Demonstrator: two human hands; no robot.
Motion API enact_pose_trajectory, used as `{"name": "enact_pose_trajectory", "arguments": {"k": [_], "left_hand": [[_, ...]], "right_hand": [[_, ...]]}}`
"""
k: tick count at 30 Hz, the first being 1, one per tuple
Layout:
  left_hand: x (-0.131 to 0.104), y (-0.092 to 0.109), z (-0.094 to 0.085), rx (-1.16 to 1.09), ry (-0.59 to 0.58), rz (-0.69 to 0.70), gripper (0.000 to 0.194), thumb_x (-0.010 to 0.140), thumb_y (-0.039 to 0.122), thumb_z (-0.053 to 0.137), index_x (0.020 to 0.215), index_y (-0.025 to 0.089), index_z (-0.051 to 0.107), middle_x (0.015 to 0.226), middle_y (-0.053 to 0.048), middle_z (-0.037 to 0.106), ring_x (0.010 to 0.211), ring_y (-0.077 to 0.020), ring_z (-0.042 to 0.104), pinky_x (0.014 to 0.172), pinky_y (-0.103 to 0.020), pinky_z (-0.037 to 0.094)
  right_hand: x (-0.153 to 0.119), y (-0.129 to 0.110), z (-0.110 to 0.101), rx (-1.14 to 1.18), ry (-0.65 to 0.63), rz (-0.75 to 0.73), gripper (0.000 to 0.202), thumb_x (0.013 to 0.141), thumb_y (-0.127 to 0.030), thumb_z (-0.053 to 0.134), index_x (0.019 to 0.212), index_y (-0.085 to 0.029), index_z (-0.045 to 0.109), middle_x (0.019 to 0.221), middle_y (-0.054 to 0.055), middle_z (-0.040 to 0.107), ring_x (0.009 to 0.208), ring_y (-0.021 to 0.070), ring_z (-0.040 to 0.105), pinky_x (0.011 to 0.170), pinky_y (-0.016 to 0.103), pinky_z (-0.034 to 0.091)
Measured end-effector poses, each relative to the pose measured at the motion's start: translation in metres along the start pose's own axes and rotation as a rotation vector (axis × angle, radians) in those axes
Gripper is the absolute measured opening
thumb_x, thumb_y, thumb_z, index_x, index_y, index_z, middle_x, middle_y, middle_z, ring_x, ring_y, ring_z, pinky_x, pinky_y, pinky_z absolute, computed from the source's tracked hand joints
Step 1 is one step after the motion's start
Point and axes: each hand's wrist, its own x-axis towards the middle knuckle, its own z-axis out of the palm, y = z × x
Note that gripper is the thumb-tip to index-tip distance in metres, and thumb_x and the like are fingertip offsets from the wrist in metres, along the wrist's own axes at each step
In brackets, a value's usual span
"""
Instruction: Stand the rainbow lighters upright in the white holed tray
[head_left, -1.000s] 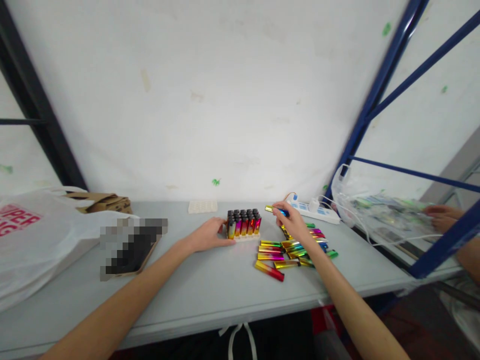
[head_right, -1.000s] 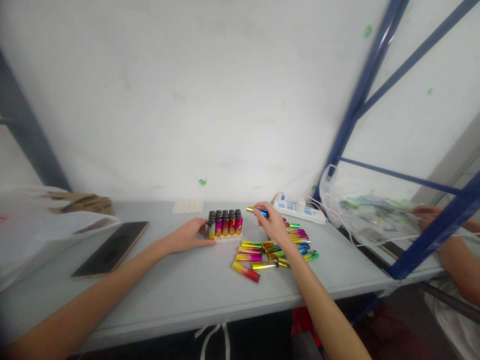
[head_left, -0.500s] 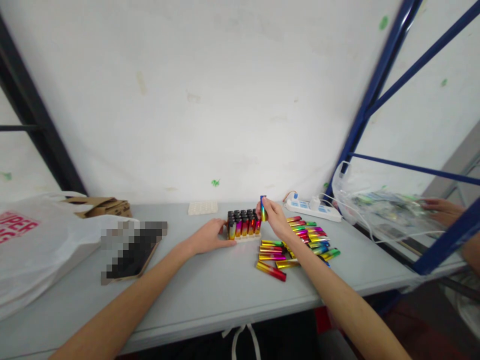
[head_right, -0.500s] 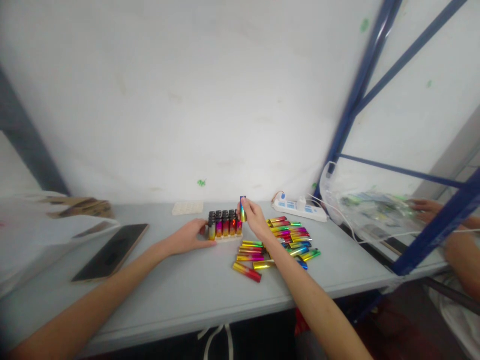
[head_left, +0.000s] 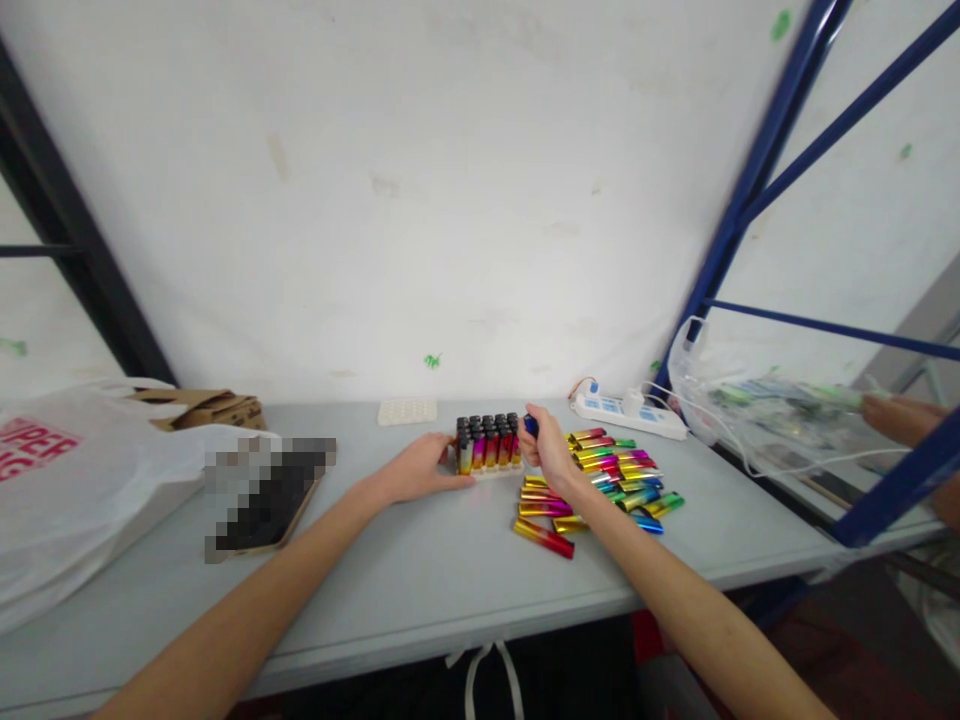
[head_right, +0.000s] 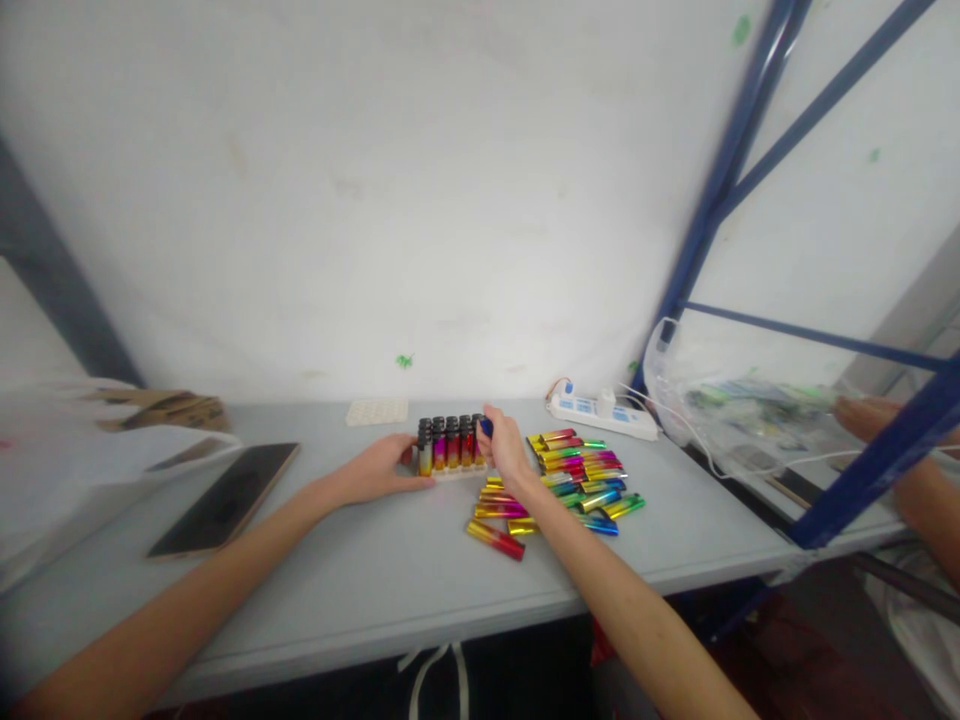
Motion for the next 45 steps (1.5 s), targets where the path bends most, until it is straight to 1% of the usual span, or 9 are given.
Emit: {"name": "enact_pose_trajectory", "arguments": {"k": [7, 13, 22, 26, 30, 35, 39, 41, 45], "left_hand": [[0.001, -0.001, 0.000, 0.011, -0.018, 0.017, 0.058, 0.074, 0.070, 0.066, 0.095, 0.016, 0.065, 0.089, -0.007, 0.068, 0.078, -0.0238, 0.061, 0.068, -0.031, 0.044], [0.000, 0.001, -0.001, -0.003, -0.018, 0.001, 0.058, 0.073, 0.069, 0.067, 0.098, 0.016, 0.067, 0.088, -0.007, 0.068, 0.078, -0.0240, 0.061, 0.068, -0.031, 0.044], [0.000, 0.000, -0.001, 0.010, -0.016, 0.008, 0.058, 0.074, 0.070, 0.066, 0.096, 0.016, 0.065, 0.089, -0.007, 0.068, 0.078, -0.0237, 0.061, 0.068, -0.030, 0.044], [0.000, 0.001, -0.001, 0.000, -0.017, 0.012, 0.058, 0.074, 0.069, 0.067, 0.098, 0.016, 0.066, 0.090, -0.007, 0.068, 0.079, -0.0234, 0.061, 0.068, -0.030, 0.044], [0.000, -0.001, 0.000, 0.008, -0.020, 0.012, 0.060, 0.073, 0.070, 0.066, 0.100, 0.016, 0.067, 0.088, -0.006, 0.068, 0.078, -0.0233, 0.060, 0.069, -0.030, 0.044], [0.000, -0.001, 0.001, -0.008, -0.022, 0.021, 0.059, 0.075, 0.068, 0.066, 0.104, 0.016, 0.067, 0.088, -0.005, 0.067, 0.077, -0.0220, 0.059, 0.067, -0.030, 0.043], [-0.001, 0.004, -0.001, -0.031, -0.011, 0.042, 0.052, 0.075, 0.065, 0.069, 0.097, 0.018, 0.068, 0.084, -0.003, 0.067, 0.073, -0.0202, 0.059, 0.066, -0.028, 0.042], [-0.001, 0.005, -0.001, -0.049, 0.010, 0.065, 0.050, 0.075, 0.062, 0.070, 0.097, 0.018, 0.069, 0.084, -0.003, 0.068, 0.072, -0.0198, 0.060, 0.066, -0.028, 0.043], [-0.001, 0.004, 0.001, -0.045, 0.038, 0.070, 0.050, 0.074, 0.062, 0.070, 0.099, 0.018, 0.069, 0.083, -0.003, 0.069, 0.072, -0.0199, 0.060, 0.065, -0.028, 0.044]], "right_hand": [[-0.003, 0.006, 0.005, -0.076, -0.012, 0.029, 0.042, 0.090, -0.040, 0.037, 0.052, -0.025, 0.030, 0.042, -0.006, 0.023, 0.038, 0.0085, 0.019, 0.039, 0.024, 0.014], [-0.004, 0.005, 0.007, -0.054, 0.021, 0.050, 0.047, 0.090, -0.053, 0.038, 0.053, -0.024, 0.033, 0.040, -0.007, 0.027, 0.036, 0.0082, 0.019, 0.038, 0.023, 0.014], [-0.002, 0.012, 0.007, -0.111, 0.018, 0.015, 0.045, 0.092, -0.045, 0.034, 0.052, -0.025, 0.030, 0.040, -0.006, 0.025, 0.036, 0.0090, 0.020, 0.038, 0.024, 0.016], [-0.005, 0.009, 0.006, -0.165, -0.020, 0.002, 0.053, 0.095, -0.059, 0.035, 0.056, -0.023, 0.040, 0.043, -0.006, 0.028, 0.038, 0.0094, 0.024, 0.040, 0.024, 0.019], [-0.012, 0.004, 0.006, -0.256, -0.128, -0.138, 0.058, 0.095, -0.071, 0.033, 0.076, -0.020, 0.055, 0.054, -0.005, 0.038, 0.046, 0.0106, 0.033, 0.045, 0.023, 0.026], [-0.023, -0.003, 0.009, -0.499, -0.260, -0.345, 0.040, 0.100, -0.056, 0.040, 0.095, -0.021, 0.058, 0.065, -0.003, 0.052, 0.058, 0.0128, 0.048, 0.056, 0.024, 0.039], [-0.022, -0.004, 0.011, -0.708, -0.216, -0.570, 0.031, 0.096, -0.049, 0.055, 0.090, -0.018, 0.062, 0.086, 0.004, 0.062, 0.074, 0.0151, 0.057, 0.068, 0.026, 0.045], [-0.020, -0.002, 0.010, -0.805, -0.182, -0.643, 0.030, 0.095, -0.046, 0.058, 0.085, -0.018, 0.063, 0.081, 0.003, 0.062, 0.072, 0.0151, 0.056, 0.069, 0.026, 0.044], [-0.016, 0.004, 0.008, -0.840, -0.129, -0.588, 0.026, 0.094, -0.043, 0.063, 0.088, -0.018, 0.066, 0.064, -0.001, 0.062, 0.056, 0.0133, 0.055, 0.059, 0.024, 0.043]]}}
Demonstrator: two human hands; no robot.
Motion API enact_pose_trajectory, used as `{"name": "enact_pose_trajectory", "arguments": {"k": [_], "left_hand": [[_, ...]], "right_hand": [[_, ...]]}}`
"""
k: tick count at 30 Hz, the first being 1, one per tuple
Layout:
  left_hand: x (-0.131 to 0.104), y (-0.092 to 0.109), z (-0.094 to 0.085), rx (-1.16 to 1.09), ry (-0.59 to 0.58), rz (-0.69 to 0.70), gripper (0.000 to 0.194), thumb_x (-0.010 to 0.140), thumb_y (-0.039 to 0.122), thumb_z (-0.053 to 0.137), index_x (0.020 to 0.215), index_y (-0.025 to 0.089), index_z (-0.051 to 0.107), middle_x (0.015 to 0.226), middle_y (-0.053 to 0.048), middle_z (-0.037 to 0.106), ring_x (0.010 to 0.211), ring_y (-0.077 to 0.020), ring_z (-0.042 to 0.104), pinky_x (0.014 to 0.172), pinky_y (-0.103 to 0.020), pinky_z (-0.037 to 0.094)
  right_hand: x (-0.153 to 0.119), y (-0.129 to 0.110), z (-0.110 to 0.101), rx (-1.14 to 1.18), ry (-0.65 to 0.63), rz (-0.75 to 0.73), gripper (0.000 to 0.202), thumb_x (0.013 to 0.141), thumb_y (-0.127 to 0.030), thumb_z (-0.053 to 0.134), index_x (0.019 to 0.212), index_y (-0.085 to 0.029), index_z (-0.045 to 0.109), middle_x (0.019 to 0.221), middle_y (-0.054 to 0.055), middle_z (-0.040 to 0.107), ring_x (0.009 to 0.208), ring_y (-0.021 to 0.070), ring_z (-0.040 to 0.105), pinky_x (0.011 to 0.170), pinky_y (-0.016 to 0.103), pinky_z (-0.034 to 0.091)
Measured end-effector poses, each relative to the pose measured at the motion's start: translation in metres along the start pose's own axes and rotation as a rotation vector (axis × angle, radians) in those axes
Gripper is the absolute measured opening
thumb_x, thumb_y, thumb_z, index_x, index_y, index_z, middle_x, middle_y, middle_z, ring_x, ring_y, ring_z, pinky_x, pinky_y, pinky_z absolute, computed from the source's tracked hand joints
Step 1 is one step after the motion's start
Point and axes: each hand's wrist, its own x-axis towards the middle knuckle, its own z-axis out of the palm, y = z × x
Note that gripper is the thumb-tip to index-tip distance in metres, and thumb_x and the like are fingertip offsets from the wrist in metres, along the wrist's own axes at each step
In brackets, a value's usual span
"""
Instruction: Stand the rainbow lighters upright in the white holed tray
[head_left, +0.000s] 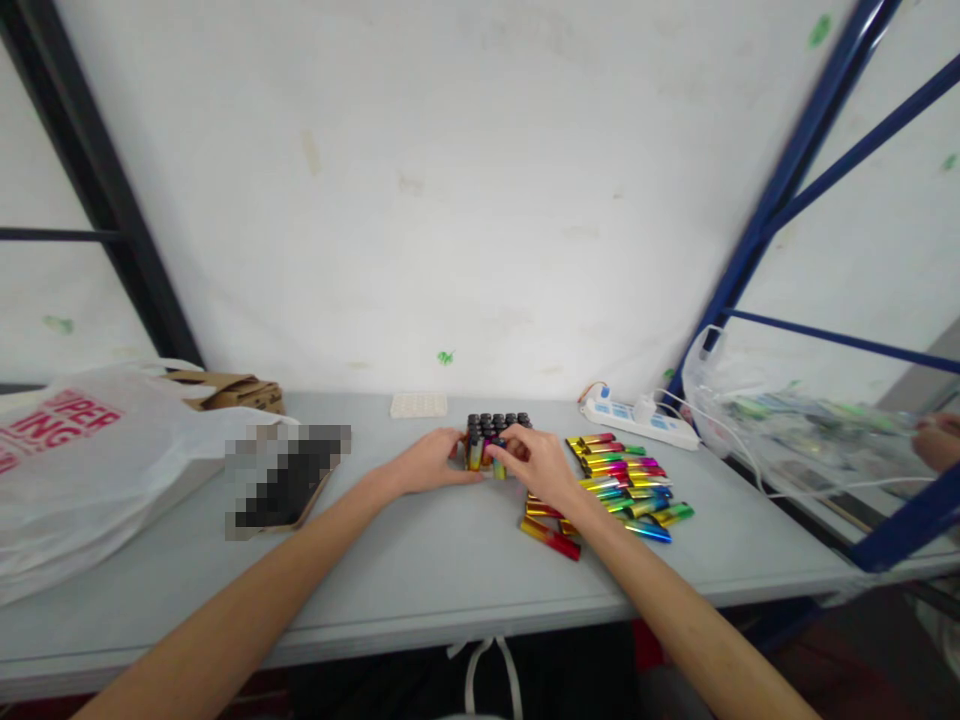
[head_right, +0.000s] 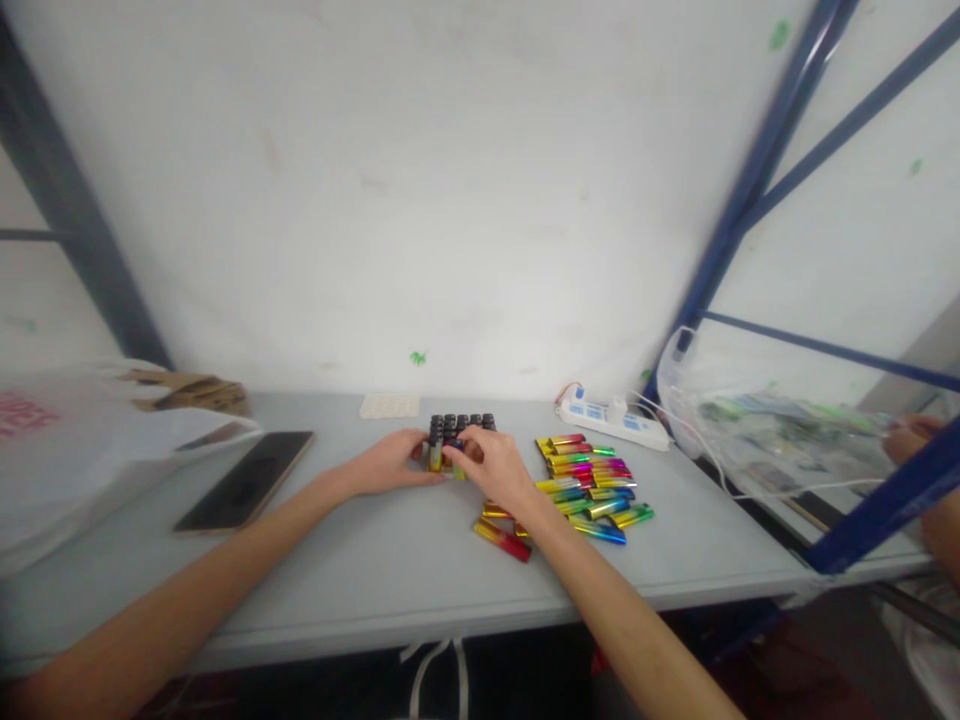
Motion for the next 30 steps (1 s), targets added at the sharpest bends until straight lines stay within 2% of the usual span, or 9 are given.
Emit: {"name": "enact_pose_trajectory", "arguments": {"k": [3, 10, 14, 18, 20, 24, 30], "left_hand": [[0.000, -0.002, 0.001, 0.029, 0.003, -0.027, 0.054, 0.072, 0.064, 0.070, 0.099, 0.018, 0.069, 0.082, -0.003, 0.069, 0.070, -0.0201, 0.060, 0.064, -0.028, 0.044], [0.000, -0.003, 0.001, 0.020, -0.008, -0.010, 0.054, 0.073, 0.063, 0.071, 0.101, 0.017, 0.069, 0.090, -0.005, 0.071, 0.076, -0.0221, 0.062, 0.068, -0.030, 0.045], [0.000, -0.003, 0.001, 0.027, -0.019, -0.025, 0.055, 0.073, 0.063, 0.071, 0.103, 0.017, 0.068, 0.091, -0.005, 0.070, 0.076, -0.0222, 0.062, 0.068, -0.030, 0.045], [0.000, -0.006, 0.002, 0.058, -0.031, -0.042, 0.056, 0.074, 0.066, 0.069, 0.100, 0.017, 0.068, 0.086, -0.005, 0.068, 0.074, -0.0218, 0.060, 0.067, -0.030, 0.044], [0.000, -0.006, 0.002, 0.069, -0.027, -0.045, 0.057, 0.074, 0.068, 0.068, 0.100, 0.016, 0.067, 0.086, -0.005, 0.068, 0.074, -0.0216, 0.060, 0.066, -0.030, 0.044], [0.000, -0.007, 0.003, 0.058, -0.027, -0.034, 0.059, 0.074, 0.068, 0.068, 0.103, 0.016, 0.067, 0.087, -0.005, 0.067, 0.075, -0.0213, 0.059, 0.066, -0.029, 0.043], [0.001, -0.006, 0.002, 0.040, -0.042, -0.034, 0.056, 0.075, 0.065, 0.069, 0.104, 0.017, 0.068, 0.087, -0.005, 0.067, 0.076, -0.0211, 0.059, 0.066, -0.029, 0.042]], "right_hand": [[0.000, 0.002, 0.002, 0.011, 0.031, 0.057, 0.024, 0.092, -0.042, 0.065, 0.091, -0.018, 0.067, 0.068, 0.001, 0.070, 0.057, 0.0140, 0.061, 0.057, 0.023, 0.044], [0.000, 0.004, 0.002, 0.014, -0.092, 0.085, 0.026, 0.095, -0.043, 0.063, 0.091, -0.018, 0.069, 0.072, 0.002, 0.074, 0.055, 0.0130, 0.063, 0.055, 0.021, 0.042], [0.003, 0.007, -0.003, -0.149, -0.133, 0.007, 0.025, 0.096, -0.041, 0.062, 0.092, -0.018, 0.070, 0.074, 0.004, 0.075, 0.063, 0.0155, 0.066, 0.060, 0.023, 0.042], [0.006, 0.008, -0.006, -0.223, -0.229, -0.047, 0.025, 0.099, -0.039, 0.058, 0.106, -0.018, 0.069, 0.076, 0.004, 0.075, 0.070, 0.0173, 0.070, 0.066, 0.024, 0.044], [0.009, 0.005, -0.007, -0.273, -0.254, -0.030, 0.027, 0.100, -0.040, 0.057, 0.109, -0.018, 0.069, 0.076, 0.004, 0.075, 0.071, 0.0181, 0.071, 0.066, 0.024, 0.044], [0.016, -0.002, -0.011, -0.423, -0.260, 0.053, 0.031, 0.100, -0.044, 0.055, 0.098, -0.018, 0.070, 0.075, 0.007, 0.075, 0.072, 0.0200, 0.071, 0.064, 0.025, 0.043], [0.021, -0.004, -0.021, -0.329, -0.381, -0.009, 0.026, 0.102, -0.039, 0.052, 0.101, -0.019, 0.069, 0.071, 0.002, 0.074, 0.067, 0.0158, 0.069, 0.066, 0.024, 0.043]]}}
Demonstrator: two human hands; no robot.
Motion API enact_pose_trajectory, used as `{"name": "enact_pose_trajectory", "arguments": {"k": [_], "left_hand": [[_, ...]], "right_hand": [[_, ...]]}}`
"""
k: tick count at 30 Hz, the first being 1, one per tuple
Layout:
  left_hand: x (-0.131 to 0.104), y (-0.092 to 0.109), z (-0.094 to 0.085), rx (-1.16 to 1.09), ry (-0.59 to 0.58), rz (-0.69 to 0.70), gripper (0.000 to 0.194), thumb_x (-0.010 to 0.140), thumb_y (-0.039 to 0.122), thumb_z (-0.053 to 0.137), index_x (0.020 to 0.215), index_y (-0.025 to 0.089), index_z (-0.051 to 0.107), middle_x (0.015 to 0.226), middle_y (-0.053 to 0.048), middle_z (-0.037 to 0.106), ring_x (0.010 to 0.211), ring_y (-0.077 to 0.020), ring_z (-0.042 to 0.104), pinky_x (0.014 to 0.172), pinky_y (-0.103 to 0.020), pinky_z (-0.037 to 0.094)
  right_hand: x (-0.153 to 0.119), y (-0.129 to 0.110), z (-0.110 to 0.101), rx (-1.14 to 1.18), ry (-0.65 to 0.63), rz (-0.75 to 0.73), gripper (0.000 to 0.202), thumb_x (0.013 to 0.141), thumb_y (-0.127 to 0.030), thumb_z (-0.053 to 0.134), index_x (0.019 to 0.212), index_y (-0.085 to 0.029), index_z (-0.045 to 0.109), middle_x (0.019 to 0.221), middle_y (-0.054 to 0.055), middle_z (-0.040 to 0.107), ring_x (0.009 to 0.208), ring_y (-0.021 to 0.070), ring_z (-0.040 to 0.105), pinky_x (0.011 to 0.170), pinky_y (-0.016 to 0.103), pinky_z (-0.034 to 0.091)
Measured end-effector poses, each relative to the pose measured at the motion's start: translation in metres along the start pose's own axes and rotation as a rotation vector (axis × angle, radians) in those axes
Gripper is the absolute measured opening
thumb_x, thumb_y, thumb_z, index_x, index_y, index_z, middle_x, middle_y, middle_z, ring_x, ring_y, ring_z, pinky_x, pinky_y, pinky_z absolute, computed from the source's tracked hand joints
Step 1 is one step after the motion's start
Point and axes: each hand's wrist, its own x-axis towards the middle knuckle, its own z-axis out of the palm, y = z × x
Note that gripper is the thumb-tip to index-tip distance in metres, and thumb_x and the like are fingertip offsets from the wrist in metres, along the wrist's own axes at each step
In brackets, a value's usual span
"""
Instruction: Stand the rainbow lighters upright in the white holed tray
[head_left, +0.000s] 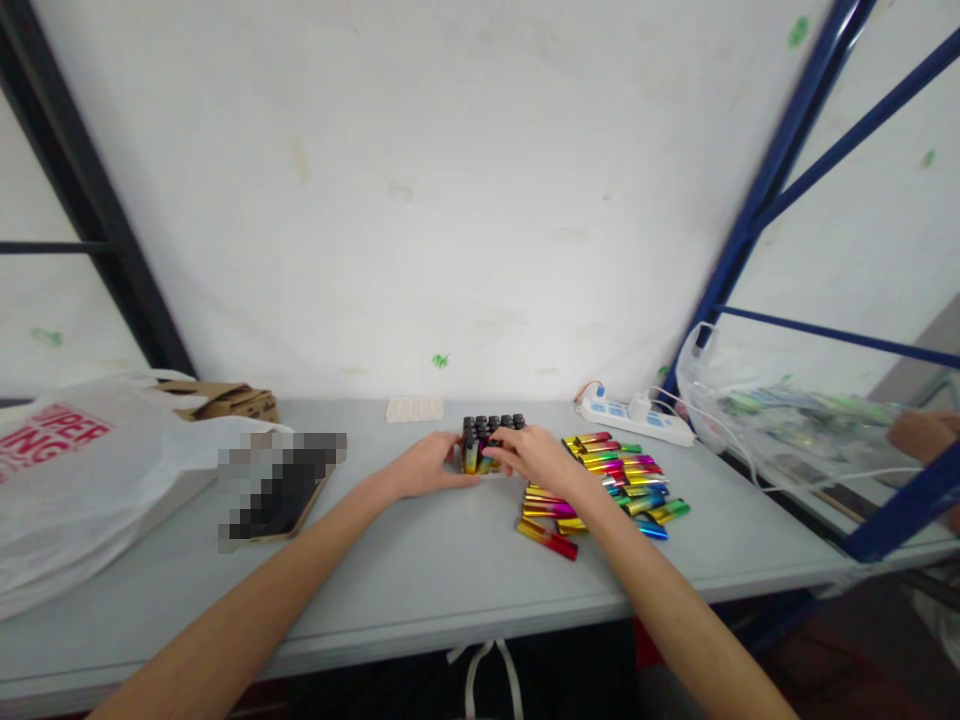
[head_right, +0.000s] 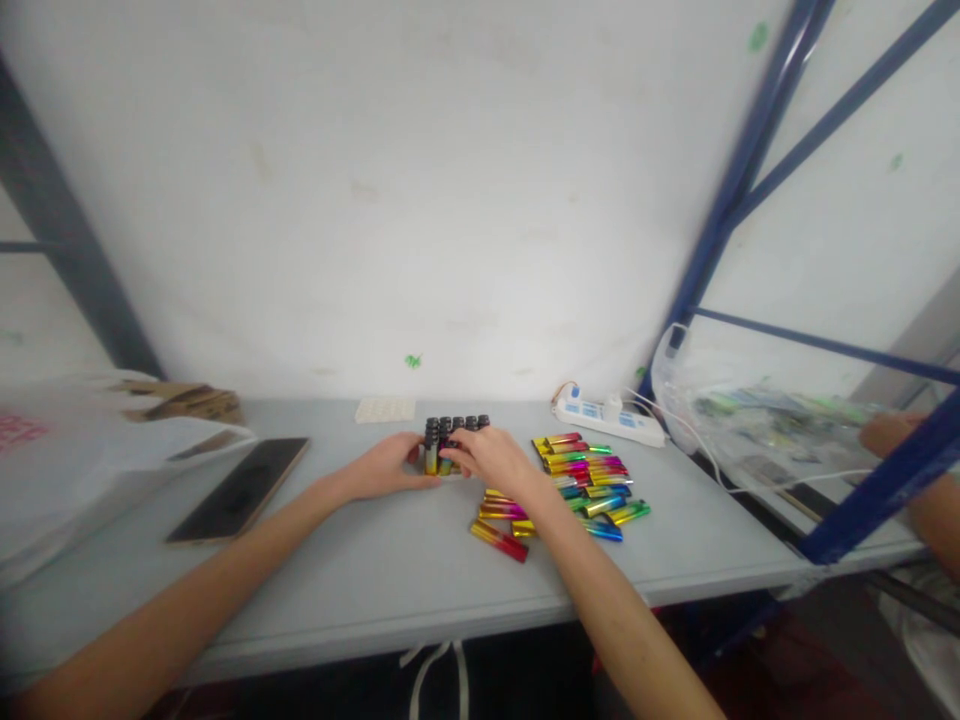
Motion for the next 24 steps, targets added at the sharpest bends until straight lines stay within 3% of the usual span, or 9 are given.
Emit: {"name": "enact_pose_trajectory", "arguments": {"k": [8, 12, 15, 19, 24], "left_hand": [[-0.001, 0.005, -0.001, -0.024, 0.027, 0.014, 0.049, 0.074, 0.059, 0.072, 0.098, 0.017, 0.068, 0.088, -0.004, 0.069, 0.074, -0.0203, 0.060, 0.066, -0.028, 0.042], [-0.001, 0.005, -0.002, -0.027, 0.018, 0.011, 0.049, 0.074, 0.060, 0.071, 0.097, 0.017, 0.068, 0.085, -0.004, 0.069, 0.073, -0.0205, 0.060, 0.065, -0.028, 0.042], [0.000, 0.005, -0.002, -0.035, 0.011, 0.016, 0.048, 0.074, 0.060, 0.070, 0.097, 0.018, 0.068, 0.087, -0.004, 0.069, 0.075, -0.0213, 0.061, 0.067, -0.029, 0.044], [0.000, 0.004, -0.002, -0.030, 0.007, 0.017, 0.053, 0.074, 0.063, 0.070, 0.102, 0.018, 0.068, 0.094, -0.006, 0.071, 0.079, -0.0232, 0.063, 0.072, -0.030, 0.047], [0.000, 0.002, 0.000, 0.006, 0.014, -0.007, 0.057, 0.073, 0.067, 0.069, 0.100, 0.017, 0.068, 0.089, -0.007, 0.071, 0.077, -0.0241, 0.063, 0.070, -0.031, 0.047]], "right_hand": [[0.003, -0.015, 0.002, -0.237, 0.002, 0.068, 0.041, 0.101, -0.053, 0.047, 0.107, -0.021, 0.070, 0.082, 0.007, 0.076, 0.076, 0.0213, 0.071, 0.066, 0.026, 0.043], [0.003, -0.020, 0.005, -0.307, 0.015, 0.159, 0.048, 0.097, -0.058, 0.051, 0.088, -0.018, 0.075, 0.080, 0.012, 0.075, 0.074, 0.0233, 0.071, 0.064, 0.027, 0.043], [-0.007, -0.006, 0.000, -0.144, 0.015, 0.127, 0.045, 0.095, -0.056, 0.057, 0.080, -0.018, 0.075, 0.075, 0.010, 0.075, 0.068, 0.0210, 0.068, 0.061, 0.027, 0.042], [-0.038, 0.024, -0.015, 0.176, -0.083, 0.041, 0.033, 0.097, -0.046, 0.057, 0.093, -0.019, 0.076, 0.080, 0.005, 0.075, 0.069, 0.0183, 0.067, 0.065, 0.026, 0.047], [-0.075, 0.048, -0.017, 0.072, -0.117, 0.072, 0.023, 0.095, -0.037, 0.061, 0.100, -0.020, 0.075, 0.102, 0.009, 0.072, 0.099, 0.0244, 0.065, 0.092, 0.035, 0.046]]}}
